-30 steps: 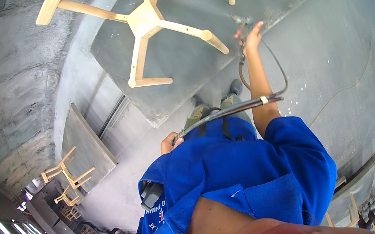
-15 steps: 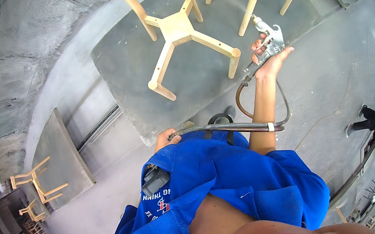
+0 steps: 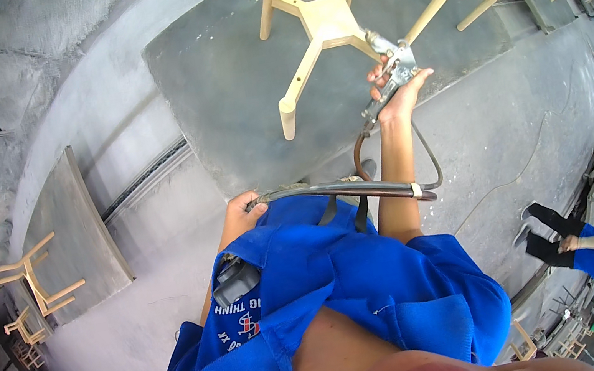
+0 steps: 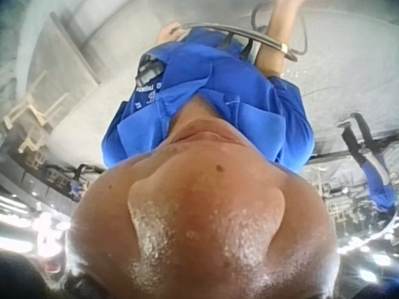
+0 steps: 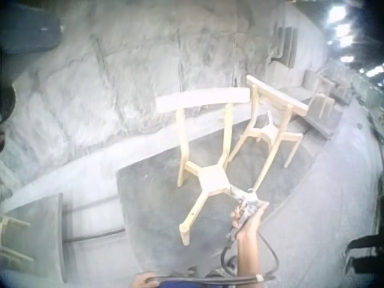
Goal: The person uses a spray gun to apply a white coating to multiple wooden chair frames placed on a metal platform. The person moves around the platform, spraying different sides of the chairs and occasionally repositioning them to ensure coverage.
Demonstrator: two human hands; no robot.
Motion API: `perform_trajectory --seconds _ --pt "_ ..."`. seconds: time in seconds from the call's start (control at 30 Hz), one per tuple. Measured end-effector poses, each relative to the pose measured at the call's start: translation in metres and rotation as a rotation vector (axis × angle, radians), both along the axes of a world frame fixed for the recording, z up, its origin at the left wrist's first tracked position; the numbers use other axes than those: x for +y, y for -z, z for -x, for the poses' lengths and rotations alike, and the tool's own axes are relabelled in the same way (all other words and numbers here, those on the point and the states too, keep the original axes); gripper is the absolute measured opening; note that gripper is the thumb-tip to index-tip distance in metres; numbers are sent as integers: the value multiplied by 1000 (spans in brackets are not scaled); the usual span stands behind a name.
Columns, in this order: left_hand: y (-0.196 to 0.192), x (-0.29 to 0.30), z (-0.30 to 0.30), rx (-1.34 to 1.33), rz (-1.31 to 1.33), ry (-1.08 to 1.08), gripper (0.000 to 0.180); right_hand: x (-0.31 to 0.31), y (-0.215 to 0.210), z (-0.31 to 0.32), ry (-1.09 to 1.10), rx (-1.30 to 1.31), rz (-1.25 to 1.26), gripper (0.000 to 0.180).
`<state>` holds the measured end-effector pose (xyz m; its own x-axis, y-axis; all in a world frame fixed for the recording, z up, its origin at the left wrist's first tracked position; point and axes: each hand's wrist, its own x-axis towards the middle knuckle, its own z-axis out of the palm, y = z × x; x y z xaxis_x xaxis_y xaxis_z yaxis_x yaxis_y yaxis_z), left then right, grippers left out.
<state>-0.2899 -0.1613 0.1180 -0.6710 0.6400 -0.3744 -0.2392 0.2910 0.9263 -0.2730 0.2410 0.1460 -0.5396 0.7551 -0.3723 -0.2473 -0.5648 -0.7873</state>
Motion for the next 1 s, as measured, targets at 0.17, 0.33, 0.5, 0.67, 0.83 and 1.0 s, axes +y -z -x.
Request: perform_trajectory --seconds 0.17,0.33,0.5,0.67,0.83,1.0 --pt "-11 -14 -2 -127 190 -8 28 -33 65 -52 73 -222 95 103" --pt "-2 28 -5 98 247 208 33 -38 165 -93 76 -369 262 101" --pt "0 60 -10 193 350 353 46 -37 256 -79 102 -110 455 104" --pt "-2 56 -23 180 422 370 46 -49 301 -37 142 75 592 102" --pt "3 39 -18 105 351 248 40 -68 264 -43 117 -325 465 98" --pt "18 24 4 -127 120 249 30 -82 150 -106 -116 -644 -145 83"
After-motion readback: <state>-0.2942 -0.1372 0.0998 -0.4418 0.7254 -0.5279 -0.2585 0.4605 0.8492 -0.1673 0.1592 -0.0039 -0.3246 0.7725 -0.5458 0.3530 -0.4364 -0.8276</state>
